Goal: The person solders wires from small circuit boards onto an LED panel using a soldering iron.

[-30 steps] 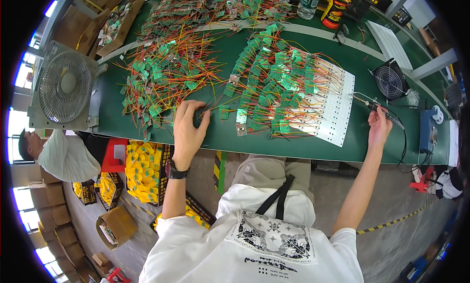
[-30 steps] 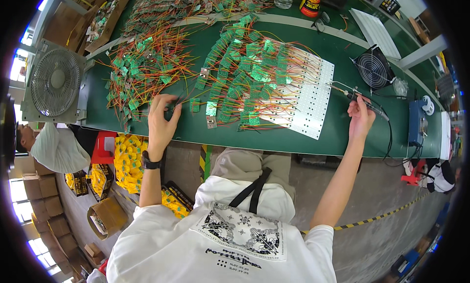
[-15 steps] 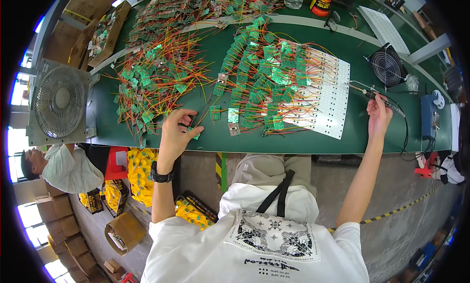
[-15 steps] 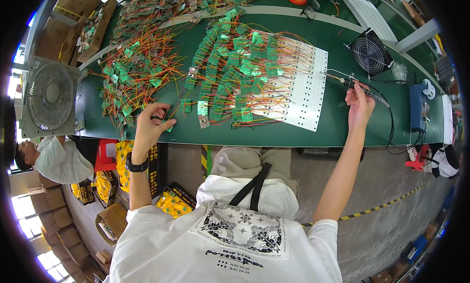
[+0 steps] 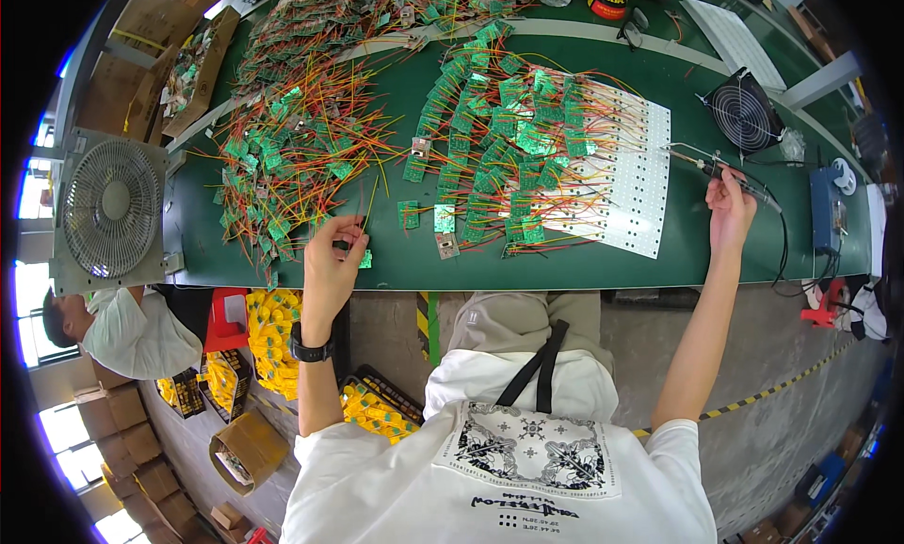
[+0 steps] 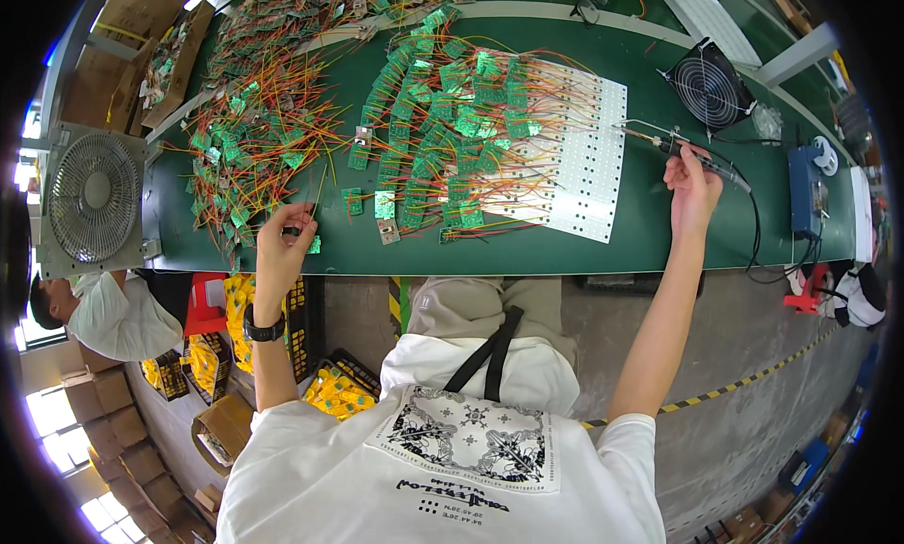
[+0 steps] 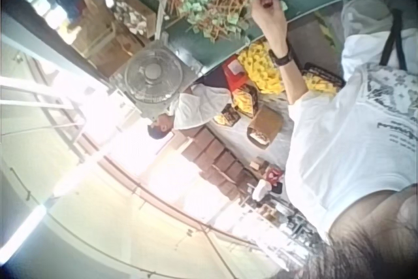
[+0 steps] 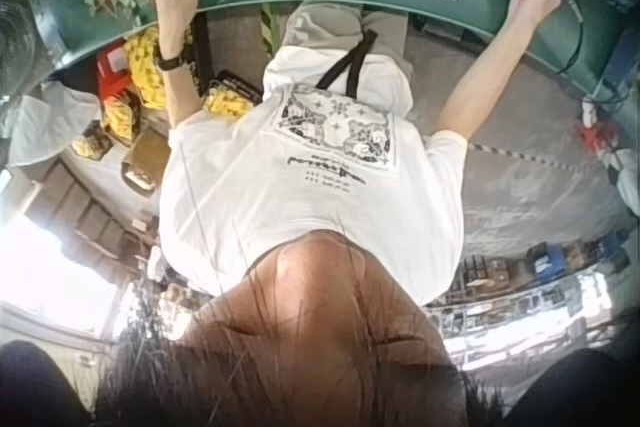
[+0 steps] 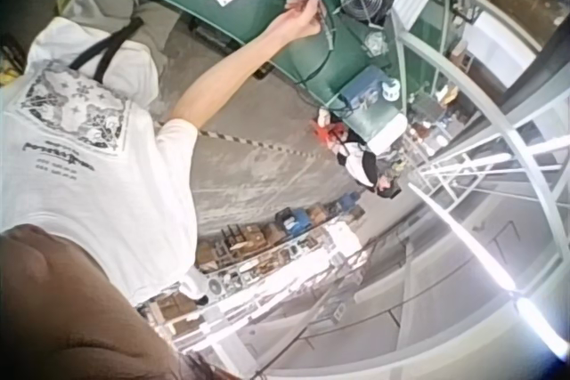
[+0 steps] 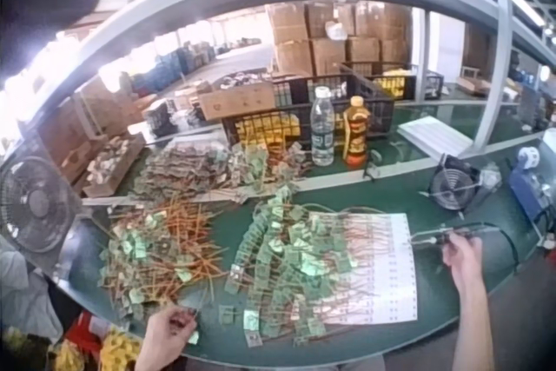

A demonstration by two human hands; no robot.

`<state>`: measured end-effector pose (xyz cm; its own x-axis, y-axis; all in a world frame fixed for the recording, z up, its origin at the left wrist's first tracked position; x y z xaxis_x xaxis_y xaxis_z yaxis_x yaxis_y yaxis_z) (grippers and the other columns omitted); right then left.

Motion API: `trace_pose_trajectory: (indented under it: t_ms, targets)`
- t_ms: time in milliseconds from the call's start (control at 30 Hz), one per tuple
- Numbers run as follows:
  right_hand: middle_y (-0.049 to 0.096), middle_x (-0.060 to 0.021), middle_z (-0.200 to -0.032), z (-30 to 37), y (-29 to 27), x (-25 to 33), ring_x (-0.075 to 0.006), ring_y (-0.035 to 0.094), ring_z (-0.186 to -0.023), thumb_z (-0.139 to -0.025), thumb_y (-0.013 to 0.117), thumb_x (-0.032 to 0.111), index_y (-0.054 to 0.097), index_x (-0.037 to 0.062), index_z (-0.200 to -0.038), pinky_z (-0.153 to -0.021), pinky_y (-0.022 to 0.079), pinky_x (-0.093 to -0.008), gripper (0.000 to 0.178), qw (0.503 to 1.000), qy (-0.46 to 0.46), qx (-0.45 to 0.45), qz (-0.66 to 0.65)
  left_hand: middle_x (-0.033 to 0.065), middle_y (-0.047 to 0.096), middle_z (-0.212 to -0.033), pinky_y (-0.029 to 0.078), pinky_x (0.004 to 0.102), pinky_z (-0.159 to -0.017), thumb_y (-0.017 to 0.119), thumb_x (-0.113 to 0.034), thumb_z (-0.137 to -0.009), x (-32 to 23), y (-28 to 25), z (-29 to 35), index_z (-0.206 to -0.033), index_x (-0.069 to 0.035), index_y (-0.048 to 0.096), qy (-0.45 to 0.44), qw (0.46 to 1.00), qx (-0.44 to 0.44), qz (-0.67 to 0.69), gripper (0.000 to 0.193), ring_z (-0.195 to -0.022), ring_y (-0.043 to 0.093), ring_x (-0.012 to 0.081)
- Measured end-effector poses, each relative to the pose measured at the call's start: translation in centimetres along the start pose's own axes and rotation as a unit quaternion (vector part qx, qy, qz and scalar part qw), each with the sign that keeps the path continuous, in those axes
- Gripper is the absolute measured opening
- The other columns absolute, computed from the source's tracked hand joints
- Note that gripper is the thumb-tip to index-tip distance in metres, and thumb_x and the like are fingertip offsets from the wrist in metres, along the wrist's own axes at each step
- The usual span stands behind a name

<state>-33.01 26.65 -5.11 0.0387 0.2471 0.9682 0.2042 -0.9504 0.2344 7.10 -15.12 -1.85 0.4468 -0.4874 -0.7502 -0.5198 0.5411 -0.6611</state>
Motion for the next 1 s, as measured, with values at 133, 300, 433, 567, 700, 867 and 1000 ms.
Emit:
trace_pose_trajectory:
  t_ms: [133,300,433,567,700,867,1000]
  targets:
    - [0.063,-0.008,-0.073,0.1,-0.1,0.0,-0.012,0.055,-0.056,-0.09,0.064,0.015,0.063,-0.004,-0.104,-0.049,0.038,-0.0222,0.024,1.0,0.004,-0.004,0.007,0.0057,0.067,-0.085,0.048,0.0243,-0.063,0.065,-0.002,-0.085,0.0,-0.1,0.2,-0.101,0.001,0.064,-0.002,0.999,-0.017,0.032,0.016,-0.077,0.062,0.0118]
    - [0.063,-0.0079,-0.072,0.2,0.2,-0.2,-0.0117,0.055,-0.056,-0.09,0.064,0.015,0.063,-0.0038,-0.104,-0.048,0.038,-0.0222,0.023,1.0,0.012,-0.004,0.005,0.0061,0.067,-0.085,0.048,0.025,-0.065,0.062,0.0,-0.086,-0.1,-0.2,0.5,-0.102,0.001,0.063,0.009,1.0,-0.016,0.019,0.016,-0.077,0.063,0.0117]
    - [0.063,-0.0079,-0.072,0.2,-0.1,0.2,-0.0117,0.055,-0.056,-0.09,0.064,0.014,0.063,-0.0039,-0.104,-0.048,0.037,-0.022,0.023,1.0,0.0,-0.006,0.01,0.0073,0.066,-0.09,0.047,0.0251,-0.068,0.056,0.001,-0.09,-1.0,0.4,0.4,-0.104,0.003,0.062,0.042,0.999,0.004,0.025,0.015,-0.077,0.062,0.0122]
    - [0.063,-0.0081,-0.073,0.0,-0.2,0.0,-0.0118,0.055,-0.055,-0.089,0.065,0.014,0.063,-0.0041,-0.105,-0.049,0.037,-0.0219,0.024,1.0,0.001,0.0,0.01,0.009,0.064,-0.096,0.046,0.0249,-0.069,0.051,0.001,-0.094,-2.7,1.5,-0.1,-0.106,0.004,0.062,0.073,0.988,0.031,0.136,0.016,-0.075,0.06,0.0125]
    - [0.063,-0.0084,-0.072,0.1,-0.1,0.1,-0.0116,0.055,-0.055,-0.089,0.065,0.014,0.063,-0.0043,-0.105,-0.049,0.037,-0.0219,0.024,1.0,0.009,-0.006,0.006,0.0101,0.062,-0.097,0.047,0.0243,-0.069,0.05,0.001,-0.096,-2.2,2.9,-0.6,-0.109,0.005,0.061,0.112,0.984,-0.025,0.137,0.018,-0.075,0.06,0.0118]
    - [0.064,-0.0093,-0.072,0.1,-0.1,0.2,-0.0117,0.056,-0.054,-0.089,0.065,0.012,0.064,-0.0045,-0.105,-0.05,0.038,-0.0215,0.023,1.0,0.008,0.004,0.01,0.0099,0.065,-0.094,0.052,0.0251,-0.074,0.055,0.004,-0.093,-6.8,4.8,-2.4,-0.116,0.006,0.058,0.129,0.961,-0.084,0.23,0.023,-0.077,0.066,0.0144]
    - [0.064,-0.0091,-0.072,0.3,0.2,0.4,-0.0116,0.056,-0.054,-0.089,0.064,0.012,0.064,-0.004,-0.105,-0.049,0.038,-0.0213,0.022,1.0,0.004,0.003,0.021,0.011,0.067,-0.09,0.053,0.0266,-0.075,0.057,0.003,-0.093,-11.6,6.9,-5.4,-0.116,0.007,0.057,0.169,0.943,-0.039,0.285,0.023,-0.079,0.068,0.0168]
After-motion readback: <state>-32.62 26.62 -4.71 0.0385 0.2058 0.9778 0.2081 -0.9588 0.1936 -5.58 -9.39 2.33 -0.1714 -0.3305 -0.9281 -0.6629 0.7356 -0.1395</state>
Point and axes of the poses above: each hand's wrist, its own z-axis away from the middle knuckle, its own y-axis out of the palm, x = y × z, the point moved 5 cm from there along -z, towards the middle knuckle
